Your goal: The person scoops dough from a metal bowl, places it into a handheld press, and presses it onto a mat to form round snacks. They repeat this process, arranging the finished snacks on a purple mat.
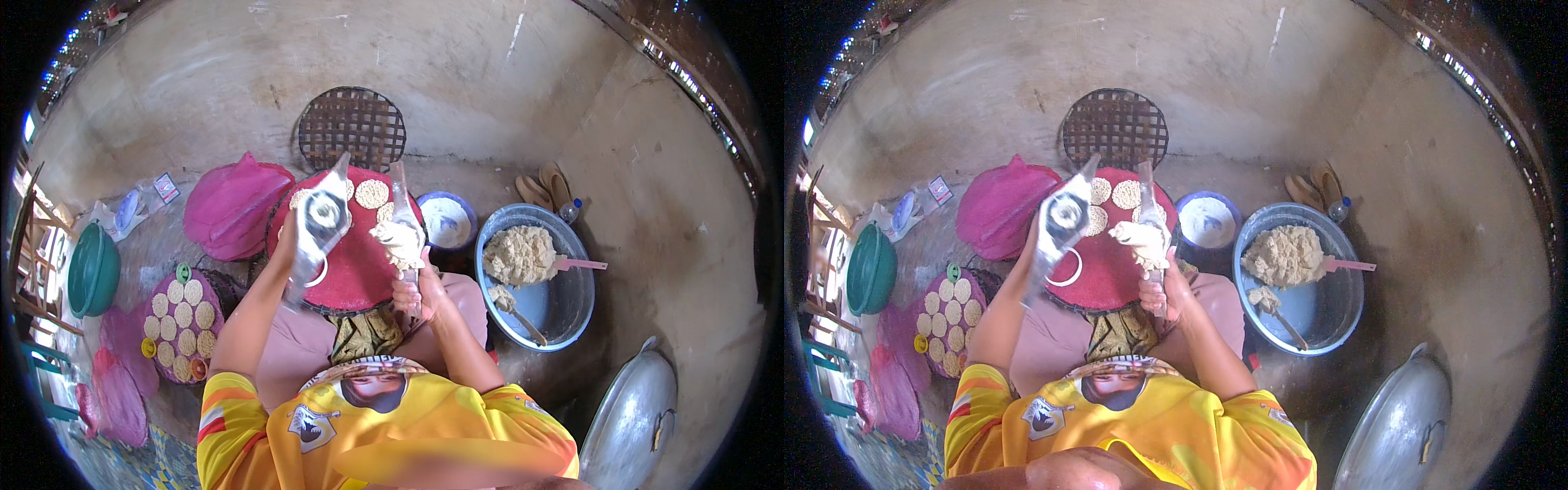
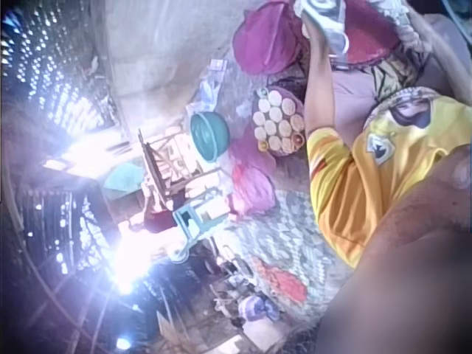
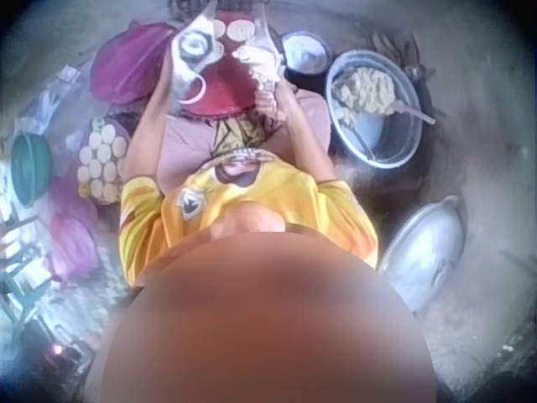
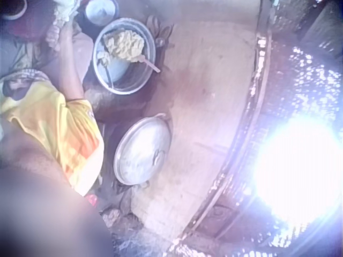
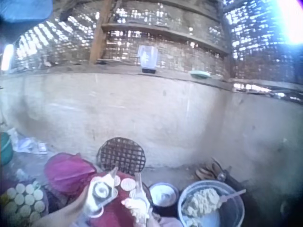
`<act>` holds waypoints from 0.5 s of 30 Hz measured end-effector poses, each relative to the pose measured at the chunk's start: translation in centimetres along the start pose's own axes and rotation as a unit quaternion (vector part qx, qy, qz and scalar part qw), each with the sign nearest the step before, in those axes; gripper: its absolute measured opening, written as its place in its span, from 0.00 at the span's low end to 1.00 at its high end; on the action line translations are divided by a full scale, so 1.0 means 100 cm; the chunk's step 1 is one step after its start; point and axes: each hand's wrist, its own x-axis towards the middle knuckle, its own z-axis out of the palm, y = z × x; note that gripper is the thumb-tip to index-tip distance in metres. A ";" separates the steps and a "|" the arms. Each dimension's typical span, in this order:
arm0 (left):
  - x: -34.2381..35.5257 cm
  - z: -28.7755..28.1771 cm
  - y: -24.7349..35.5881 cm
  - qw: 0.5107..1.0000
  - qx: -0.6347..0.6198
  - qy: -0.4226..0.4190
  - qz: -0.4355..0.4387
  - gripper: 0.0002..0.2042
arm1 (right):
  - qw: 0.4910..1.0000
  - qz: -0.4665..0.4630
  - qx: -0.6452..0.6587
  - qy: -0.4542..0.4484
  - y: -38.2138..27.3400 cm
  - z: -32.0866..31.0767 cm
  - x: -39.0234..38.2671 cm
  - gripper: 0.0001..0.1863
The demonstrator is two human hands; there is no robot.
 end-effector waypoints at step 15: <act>0.027 0.024 -0.001 0.980 -0.197 0.010 0.032 0.10 | 0.864 -0.160 -0.449 0.161 -0.019 -0.018 -0.030 0.27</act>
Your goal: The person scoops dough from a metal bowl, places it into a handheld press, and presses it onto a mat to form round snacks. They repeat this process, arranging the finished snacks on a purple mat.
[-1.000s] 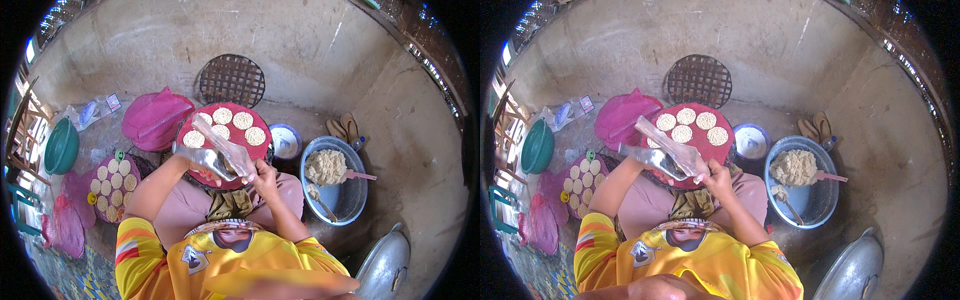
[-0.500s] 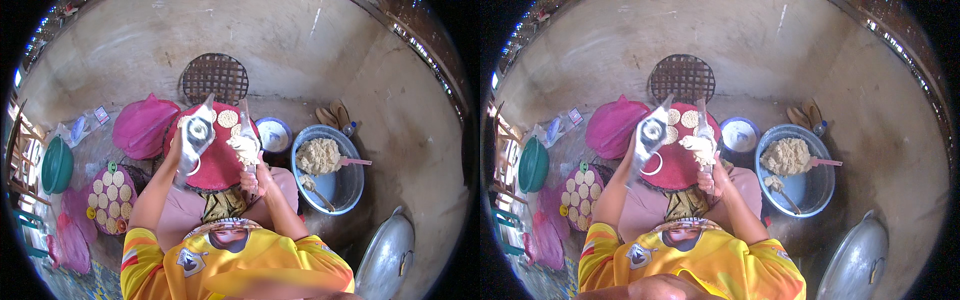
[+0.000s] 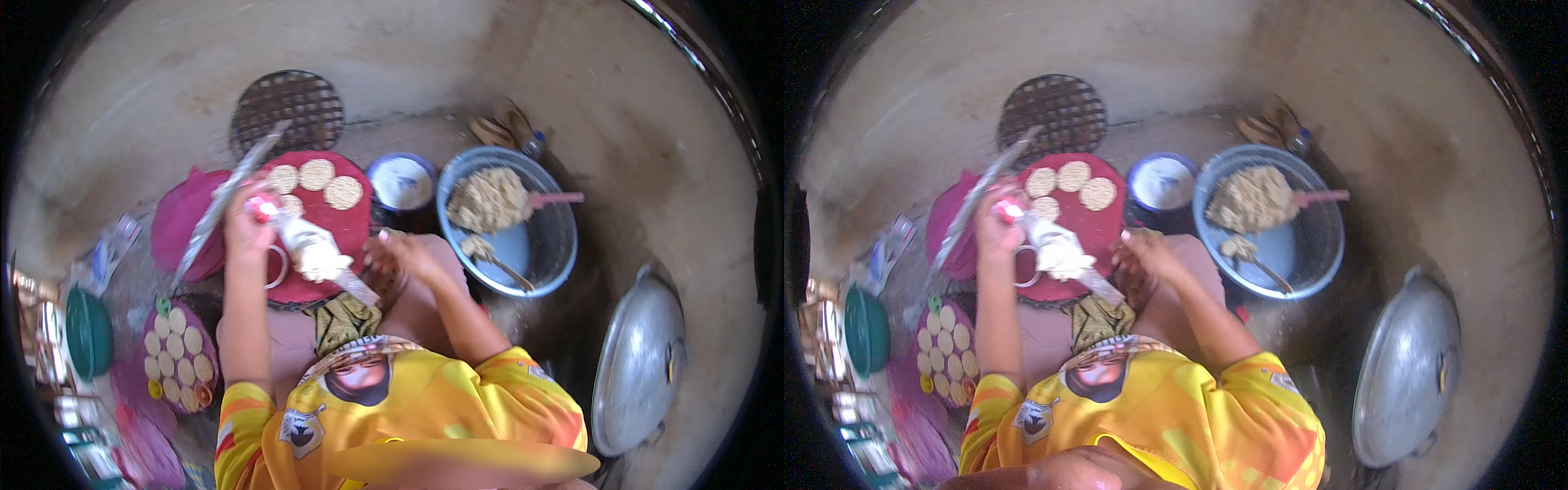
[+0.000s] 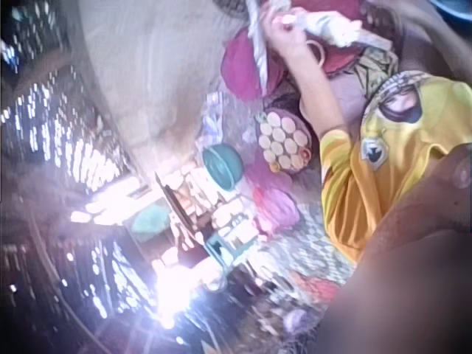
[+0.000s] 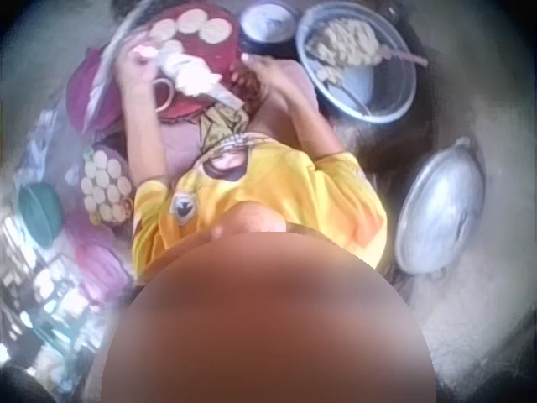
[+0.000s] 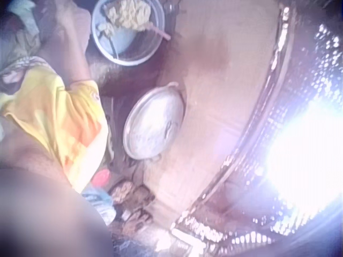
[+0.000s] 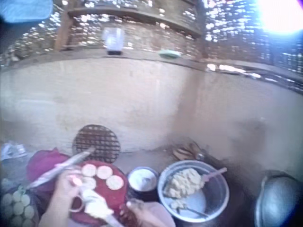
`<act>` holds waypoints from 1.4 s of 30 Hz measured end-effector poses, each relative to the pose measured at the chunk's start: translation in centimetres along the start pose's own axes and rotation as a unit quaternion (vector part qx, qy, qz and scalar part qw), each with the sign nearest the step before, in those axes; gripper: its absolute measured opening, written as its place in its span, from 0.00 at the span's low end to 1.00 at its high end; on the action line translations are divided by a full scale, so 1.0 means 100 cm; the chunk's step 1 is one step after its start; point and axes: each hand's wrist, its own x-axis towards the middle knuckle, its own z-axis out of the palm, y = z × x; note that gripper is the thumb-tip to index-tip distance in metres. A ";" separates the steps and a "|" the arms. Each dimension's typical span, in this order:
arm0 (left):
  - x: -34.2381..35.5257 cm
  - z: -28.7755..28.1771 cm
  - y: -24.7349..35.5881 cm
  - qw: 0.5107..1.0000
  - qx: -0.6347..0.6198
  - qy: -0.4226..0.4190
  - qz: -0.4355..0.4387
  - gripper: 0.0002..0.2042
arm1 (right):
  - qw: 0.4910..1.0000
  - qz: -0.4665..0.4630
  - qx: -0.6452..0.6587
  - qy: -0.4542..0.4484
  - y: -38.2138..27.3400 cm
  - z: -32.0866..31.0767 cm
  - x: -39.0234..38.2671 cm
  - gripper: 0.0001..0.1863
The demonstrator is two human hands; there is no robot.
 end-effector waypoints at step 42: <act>-0.074 -0.028 0.090 0.987 0.005 -0.162 -0.020 0.14 | 0.703 0.310 -0.568 0.296 0.086 -0.209 -0.033 0.13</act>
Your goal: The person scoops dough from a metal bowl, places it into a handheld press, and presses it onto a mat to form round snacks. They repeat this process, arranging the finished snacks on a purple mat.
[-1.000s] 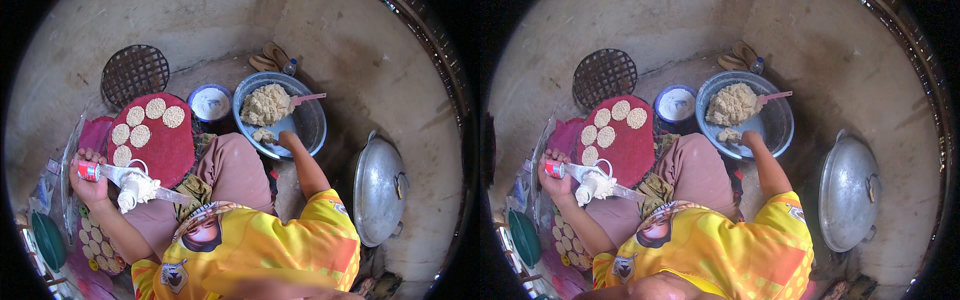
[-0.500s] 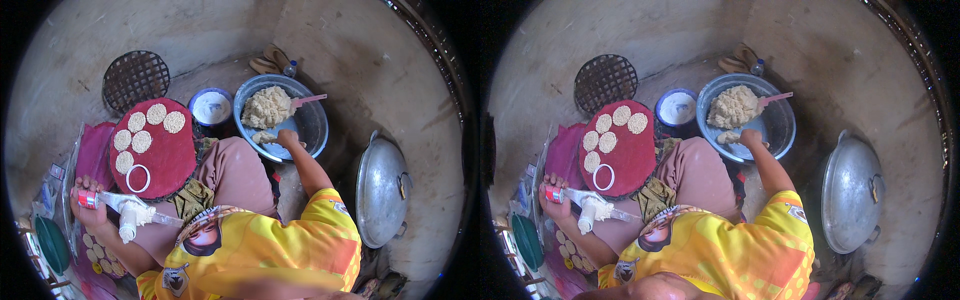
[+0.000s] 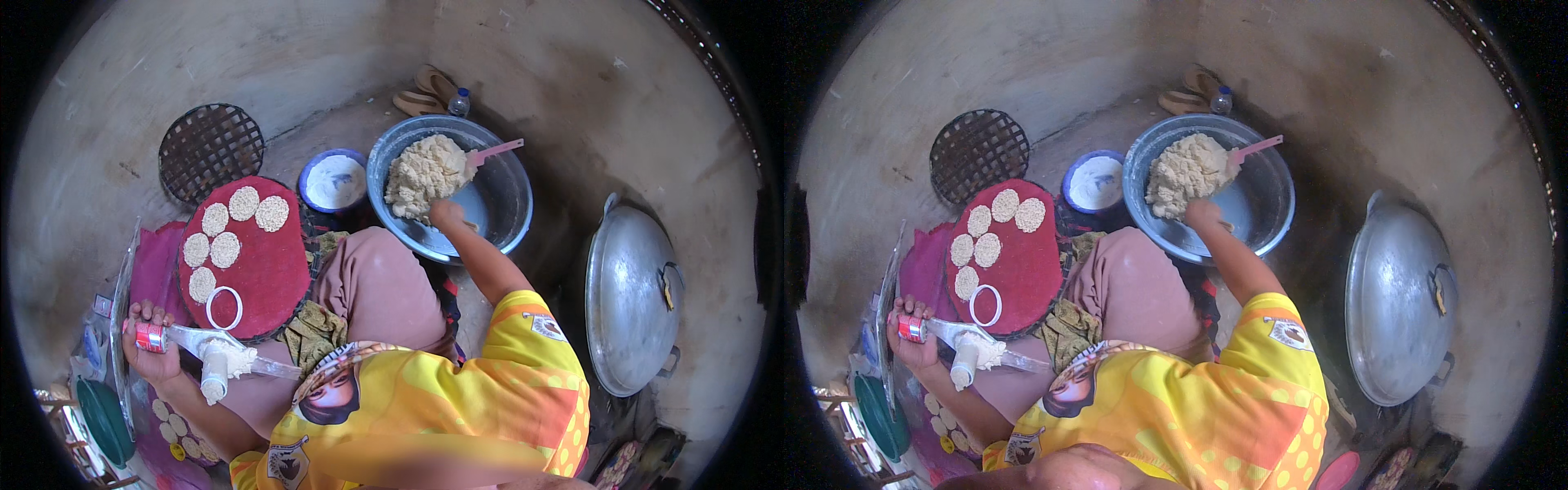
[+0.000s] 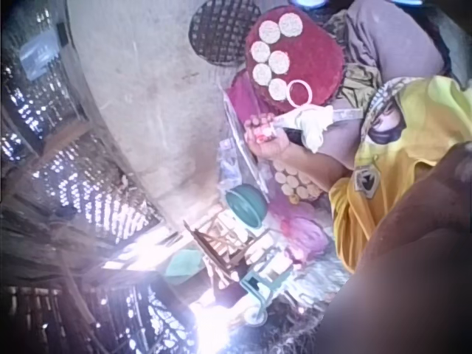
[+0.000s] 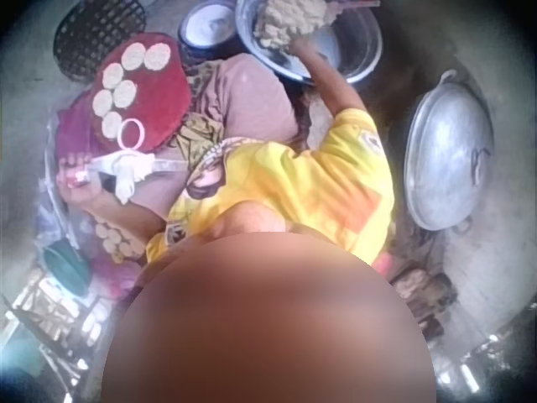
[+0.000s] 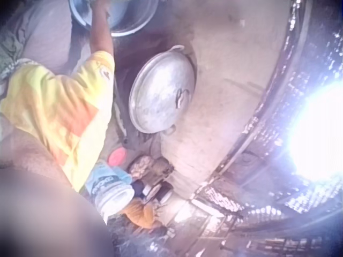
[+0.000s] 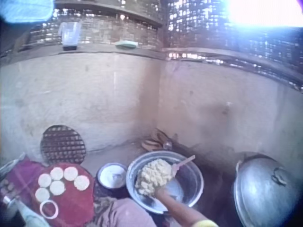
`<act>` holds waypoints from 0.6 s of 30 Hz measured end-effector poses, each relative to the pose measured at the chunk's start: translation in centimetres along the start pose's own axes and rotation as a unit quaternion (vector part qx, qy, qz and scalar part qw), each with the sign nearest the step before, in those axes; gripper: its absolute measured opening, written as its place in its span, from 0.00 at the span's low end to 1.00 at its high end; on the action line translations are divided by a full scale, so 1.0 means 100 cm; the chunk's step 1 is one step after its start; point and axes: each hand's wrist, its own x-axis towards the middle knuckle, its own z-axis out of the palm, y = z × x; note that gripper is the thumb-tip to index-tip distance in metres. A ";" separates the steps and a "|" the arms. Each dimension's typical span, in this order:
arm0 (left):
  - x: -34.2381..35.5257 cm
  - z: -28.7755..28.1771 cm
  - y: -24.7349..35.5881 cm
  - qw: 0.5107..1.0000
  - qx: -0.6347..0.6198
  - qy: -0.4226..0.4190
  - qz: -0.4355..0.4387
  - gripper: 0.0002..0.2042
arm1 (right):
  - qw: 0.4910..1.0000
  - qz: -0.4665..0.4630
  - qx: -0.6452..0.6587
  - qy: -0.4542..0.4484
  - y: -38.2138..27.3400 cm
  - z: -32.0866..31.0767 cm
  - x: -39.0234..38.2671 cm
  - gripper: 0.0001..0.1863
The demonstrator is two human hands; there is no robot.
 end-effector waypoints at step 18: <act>0.009 0.020 0.006 0.992 0.078 0.044 -0.089 0.20 | 0.920 -0.118 0.365 0.086 0.010 -0.159 -0.134 0.15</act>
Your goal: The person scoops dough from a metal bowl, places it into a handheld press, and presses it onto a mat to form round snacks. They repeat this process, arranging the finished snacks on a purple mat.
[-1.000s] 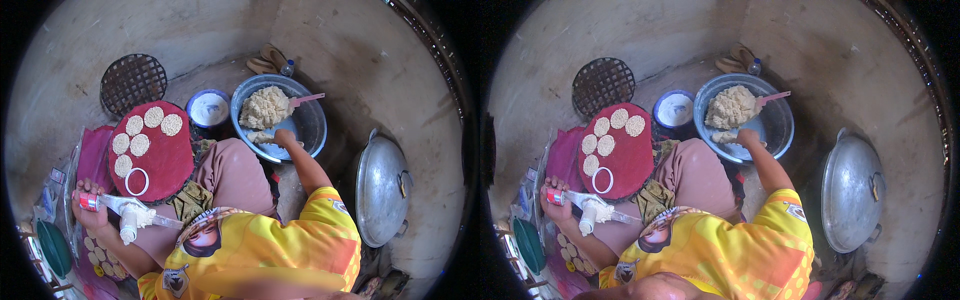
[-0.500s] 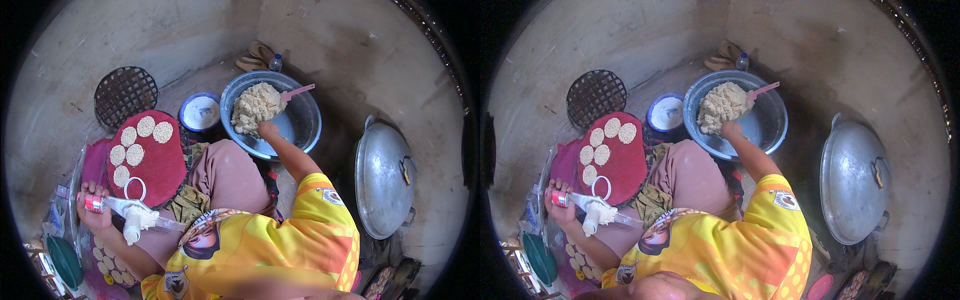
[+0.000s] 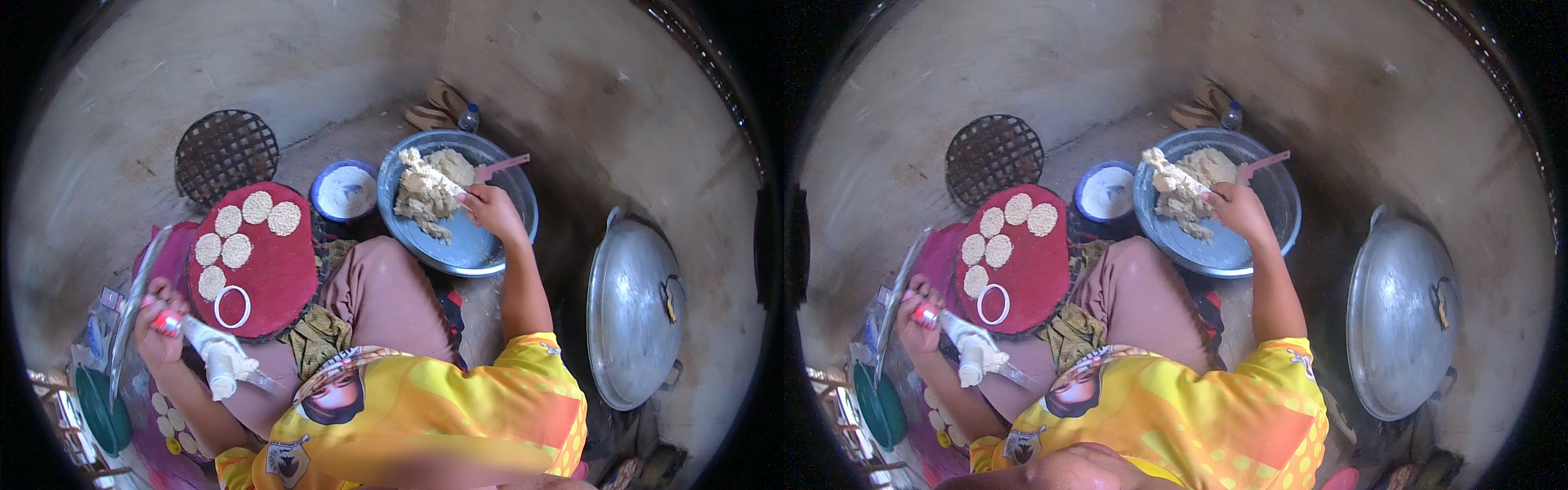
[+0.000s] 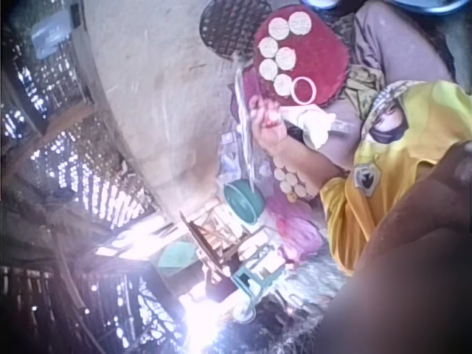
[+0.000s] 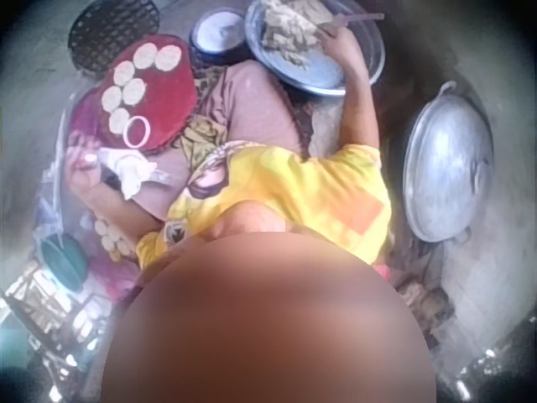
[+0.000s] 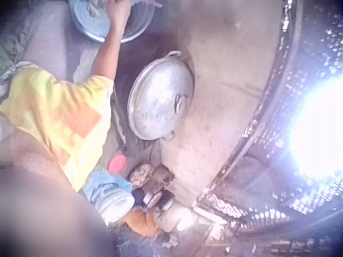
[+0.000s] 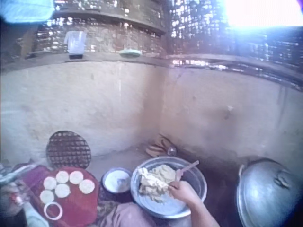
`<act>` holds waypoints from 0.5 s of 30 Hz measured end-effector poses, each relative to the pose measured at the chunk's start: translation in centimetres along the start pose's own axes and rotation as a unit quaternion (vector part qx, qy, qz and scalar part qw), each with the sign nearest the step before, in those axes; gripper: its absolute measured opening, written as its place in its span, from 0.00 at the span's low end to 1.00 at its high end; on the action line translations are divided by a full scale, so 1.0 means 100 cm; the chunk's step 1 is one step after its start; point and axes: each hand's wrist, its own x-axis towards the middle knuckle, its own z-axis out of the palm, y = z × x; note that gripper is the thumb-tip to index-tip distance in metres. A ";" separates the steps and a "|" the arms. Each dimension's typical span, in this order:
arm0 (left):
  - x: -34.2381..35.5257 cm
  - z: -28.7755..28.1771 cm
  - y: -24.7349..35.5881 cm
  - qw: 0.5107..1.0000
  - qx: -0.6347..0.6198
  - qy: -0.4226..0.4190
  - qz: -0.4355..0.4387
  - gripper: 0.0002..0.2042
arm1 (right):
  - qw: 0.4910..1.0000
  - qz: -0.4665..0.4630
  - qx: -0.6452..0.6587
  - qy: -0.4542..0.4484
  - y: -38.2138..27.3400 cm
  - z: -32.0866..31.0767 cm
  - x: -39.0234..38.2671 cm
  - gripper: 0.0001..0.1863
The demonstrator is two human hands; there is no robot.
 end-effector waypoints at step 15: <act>-0.006 0.054 -0.024 0.994 0.109 -0.018 0.009 0.20 | 0.962 -0.240 0.030 -0.124 -0.063 0.058 -0.025 0.09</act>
